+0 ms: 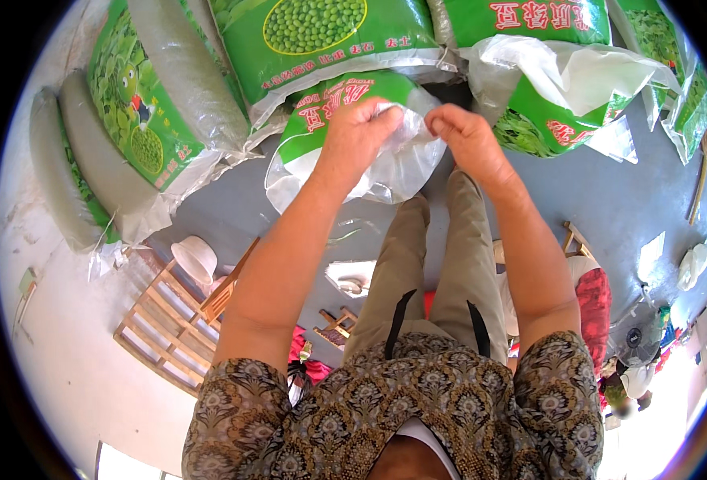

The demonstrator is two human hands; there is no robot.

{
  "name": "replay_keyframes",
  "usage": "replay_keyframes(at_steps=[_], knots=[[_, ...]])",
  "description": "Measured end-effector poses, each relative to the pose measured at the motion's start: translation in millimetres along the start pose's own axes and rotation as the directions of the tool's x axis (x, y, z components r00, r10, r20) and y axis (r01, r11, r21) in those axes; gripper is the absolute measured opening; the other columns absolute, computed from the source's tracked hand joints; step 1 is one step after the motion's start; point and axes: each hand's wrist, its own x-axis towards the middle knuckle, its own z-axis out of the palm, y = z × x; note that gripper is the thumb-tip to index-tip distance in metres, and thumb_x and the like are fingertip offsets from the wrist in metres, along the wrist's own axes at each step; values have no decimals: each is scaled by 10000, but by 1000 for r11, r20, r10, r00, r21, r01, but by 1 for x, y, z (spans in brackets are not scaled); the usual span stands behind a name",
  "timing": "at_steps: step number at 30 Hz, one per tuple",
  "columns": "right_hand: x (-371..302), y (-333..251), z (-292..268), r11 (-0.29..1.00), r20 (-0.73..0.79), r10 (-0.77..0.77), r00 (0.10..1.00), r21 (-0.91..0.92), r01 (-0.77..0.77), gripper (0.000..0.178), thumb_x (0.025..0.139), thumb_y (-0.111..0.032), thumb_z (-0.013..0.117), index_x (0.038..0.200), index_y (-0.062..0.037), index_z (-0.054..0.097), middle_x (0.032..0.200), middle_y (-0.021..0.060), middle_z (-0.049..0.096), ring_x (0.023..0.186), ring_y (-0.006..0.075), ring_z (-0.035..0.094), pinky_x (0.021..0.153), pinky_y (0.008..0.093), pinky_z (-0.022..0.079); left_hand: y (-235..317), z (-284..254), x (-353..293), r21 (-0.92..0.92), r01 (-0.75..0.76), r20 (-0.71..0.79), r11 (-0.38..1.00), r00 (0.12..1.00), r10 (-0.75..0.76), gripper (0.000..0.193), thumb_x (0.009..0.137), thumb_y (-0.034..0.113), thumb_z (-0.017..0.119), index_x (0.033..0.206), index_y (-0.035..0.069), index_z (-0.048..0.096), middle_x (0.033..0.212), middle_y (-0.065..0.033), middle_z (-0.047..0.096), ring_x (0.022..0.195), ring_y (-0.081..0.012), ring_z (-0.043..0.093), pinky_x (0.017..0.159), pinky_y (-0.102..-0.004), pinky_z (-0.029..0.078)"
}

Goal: The person uses scissors to cut open the top of large white sacks with green branding. They repeatedly pick up a sack, cut the sealed top, and set it down, working through a stack of similar sacks in a room with other people present.

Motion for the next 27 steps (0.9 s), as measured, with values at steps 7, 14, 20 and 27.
replay_keyframes(at_steps=[7, 14, 20, 27], knots=[[-29, -34, 27, 920, -199, 208, 958, 373, -122, 121, 795, -62, 498, 877, 22, 530, 701, 22, 530, 643, 75, 498, 586, 194, 409, -7, -6, -1, -162, 18, 44, 987, 999, -11, 125, 794, 149, 534, 788, 32, 576, 685, 17, 533, 595, -49, 445, 528, -197, 364], [-27, -31, 45, 926, -277, 234, 932, 355, -127, 110, 802, -57, 482, 872, 18, 523, 713, 42, 547, 621, 95, 524, 572, 217, 436, -11, -10, -2, -252, 18, 130, 968, 991, 15, 121, 791, 146, 536, 797, 31, 571, 699, 19, 538, 625, -49, 447, 556, -204, 369], [-22, -38, 41, 953, -262, 226, 938, 260, -157, 99, 813, -62, 466, 845, 15, 519, 693, 42, 543, 610, 101, 525, 561, 220, 437, -5, -13, -8, -52, -84, 139, 995, 986, 91, 103, 796, 118, 528, 798, 23, 570, 708, 18, 546, 649, -57, 464, 592, -210, 390], [-23, -32, 34, 988, -285, 100, 953, -86, -129, 112, 761, -97, 515, 794, 6, 543, 606, 126, 543, 519, 201, 526, 526, 290, 430, -6, -13, -10, 244, -437, 318, 866, 880, 354, 79, 771, 98, 540, 796, 26, 560, 734, -70, 575, 637, -150, 521, 575, -247, 415]])
